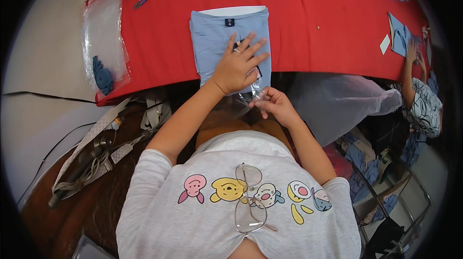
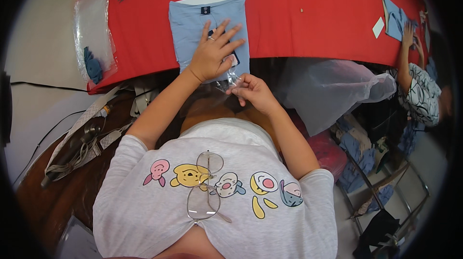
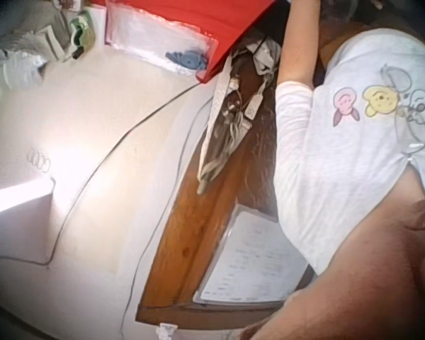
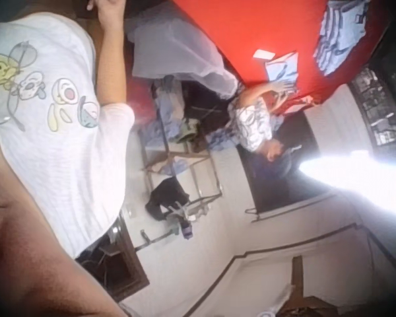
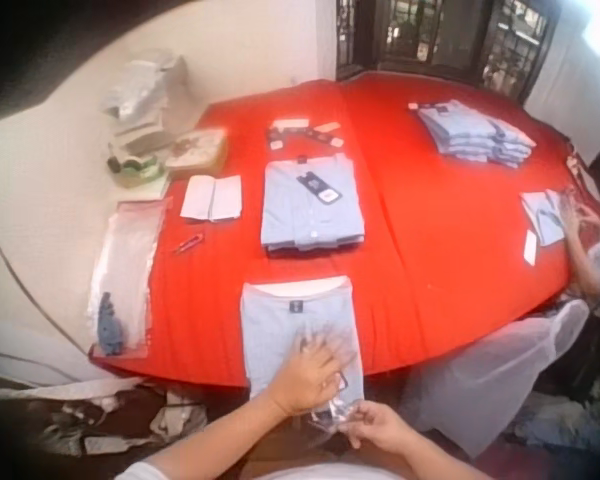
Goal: The person places folded shirts into individual plastic bags and seals them.
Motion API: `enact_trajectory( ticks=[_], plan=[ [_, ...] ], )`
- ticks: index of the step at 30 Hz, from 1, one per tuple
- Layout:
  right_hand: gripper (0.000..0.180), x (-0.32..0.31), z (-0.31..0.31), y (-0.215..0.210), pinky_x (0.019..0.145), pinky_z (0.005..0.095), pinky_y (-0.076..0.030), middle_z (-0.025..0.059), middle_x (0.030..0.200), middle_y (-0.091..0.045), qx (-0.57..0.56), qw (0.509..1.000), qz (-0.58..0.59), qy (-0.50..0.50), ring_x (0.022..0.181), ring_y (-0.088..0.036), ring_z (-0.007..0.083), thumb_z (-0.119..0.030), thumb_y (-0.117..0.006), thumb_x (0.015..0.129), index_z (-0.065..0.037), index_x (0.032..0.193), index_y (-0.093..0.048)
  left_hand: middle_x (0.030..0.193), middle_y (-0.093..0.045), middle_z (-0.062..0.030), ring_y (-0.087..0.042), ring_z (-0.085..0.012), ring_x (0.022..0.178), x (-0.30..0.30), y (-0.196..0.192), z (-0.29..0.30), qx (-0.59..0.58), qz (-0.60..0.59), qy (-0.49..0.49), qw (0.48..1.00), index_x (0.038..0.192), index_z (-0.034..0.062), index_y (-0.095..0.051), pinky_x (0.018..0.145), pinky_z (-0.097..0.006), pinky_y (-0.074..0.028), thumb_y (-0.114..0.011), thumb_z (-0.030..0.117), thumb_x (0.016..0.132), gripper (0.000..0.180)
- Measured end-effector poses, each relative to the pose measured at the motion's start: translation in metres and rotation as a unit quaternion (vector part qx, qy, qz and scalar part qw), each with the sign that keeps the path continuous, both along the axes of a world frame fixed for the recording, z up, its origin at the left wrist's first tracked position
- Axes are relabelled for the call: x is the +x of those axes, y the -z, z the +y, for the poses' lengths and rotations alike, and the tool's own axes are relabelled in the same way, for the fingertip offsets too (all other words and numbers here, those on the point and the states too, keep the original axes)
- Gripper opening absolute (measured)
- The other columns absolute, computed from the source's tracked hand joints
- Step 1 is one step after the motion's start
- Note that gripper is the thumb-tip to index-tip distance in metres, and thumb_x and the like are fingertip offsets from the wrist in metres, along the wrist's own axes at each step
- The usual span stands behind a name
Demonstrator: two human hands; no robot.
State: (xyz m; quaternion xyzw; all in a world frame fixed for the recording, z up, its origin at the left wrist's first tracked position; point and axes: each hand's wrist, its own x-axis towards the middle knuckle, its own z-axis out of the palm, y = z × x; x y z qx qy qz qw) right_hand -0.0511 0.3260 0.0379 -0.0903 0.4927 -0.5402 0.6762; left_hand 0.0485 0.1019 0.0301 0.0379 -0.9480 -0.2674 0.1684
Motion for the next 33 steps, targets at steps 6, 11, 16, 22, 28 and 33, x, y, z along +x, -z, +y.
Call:
enact_trajectory(
  ticks=[6,11,16,22,28,33],
  plan=[
    [0.011,-0.014,0.016,0.017,0.078,0.0292,-0.059,0.0072,0.1,-0.076,0.04,0.972,0.223,-0.064,0.088,-0.072,0.01,0.002,-0.069,0.103,0.002,0.113,-0.072,0.149,-0.065,-0.0081,-0.044,-0.0289,0.157,-0.036,0.014,0.007,-0.064,-0.025,0.254,0.965,0.121,0.0115,-0.077,0.135,-0.062,-0.021,-0.065,0.022,0.091,0.034],
    [0.014,-0.032,0.013,0.011,0.082,0.034,-0.06,0.0112,0.1,-0.078,-0.01,0.906,0.41,-0.1,0.092,-0.076,0.0202,0.0,-0.071,0.099,0.001,0.112,-0.075,0.118,-0.068,-0.0106,-0.057,-0.0292,0.141,-0.037,0.013,0.001,-0.043,-0.039,0.294,0.954,0.103,0.0083,-0.074,0.132,-0.057,-0.031,-0.065,0.02,0.091,0.02],
    [0.015,-0.046,0.005,0.009,0.084,0.037,-0.06,0.0164,0.102,-0.078,-0.015,0.891,0.448,-0.078,0.093,-0.077,0.0297,-0.002,-0.072,0.097,-0.001,0.111,-0.077,0.111,-0.068,-0.0114,-0.061,-0.0291,0.132,-0.034,0.012,-0.002,-0.003,-0.049,0.317,0.947,0.094,0.008,-0.076,0.128,-0.053,-0.036,-0.065,0.02,0.089,0.017],
    [0.016,-0.077,-0.017,0.008,0.083,0.0363,-0.059,0.0156,0.095,-0.078,-0.083,0.852,0.507,-0.104,0.088,-0.077,0.0274,0.001,-0.07,0.095,0.0,0.109,-0.077,0.116,-0.067,-0.014,-0.061,-0.0337,0.134,-0.034,0.01,-0.007,0.08,-0.044,0.3,0.949,0.103,0.0052,-0.075,0.125,-0.055,-0.038,-0.069,0.015,0.088,0.019],
    [0.011,-0.11,-0.041,-0.028,0.078,0.0311,-0.058,0.0074,0.095,-0.076,-0.028,0.913,0.4,-0.078,0.086,-0.072,0.0119,0.0,-0.075,0.096,0.001,0.106,-0.077,0.151,-0.057,-0.0169,-0.047,-0.0379,0.153,-0.019,-0.025,-0.009,0.176,-0.009,0.169,0.97,0.14,0.0062,-0.065,0.13,-0.059,-0.029,-0.08,0.019,0.086,0.058],
    [0.013,-0.113,-0.069,-0.034,0.076,0.0308,-0.056,0.0056,0.096,-0.069,-0.106,0.808,0.572,-0.093,0.087,-0.07,0.0176,-0.01,-0.079,0.096,-0.003,0.107,-0.078,0.159,-0.052,-0.0152,-0.046,-0.0362,0.152,0.024,-0.037,-0.016,0.028,-0.068,-0.016,0.997,0.152,0.0074,-0.058,0.132,-0.059,-0.02,-0.086,0.029,0.086,0.075]
  ],
)
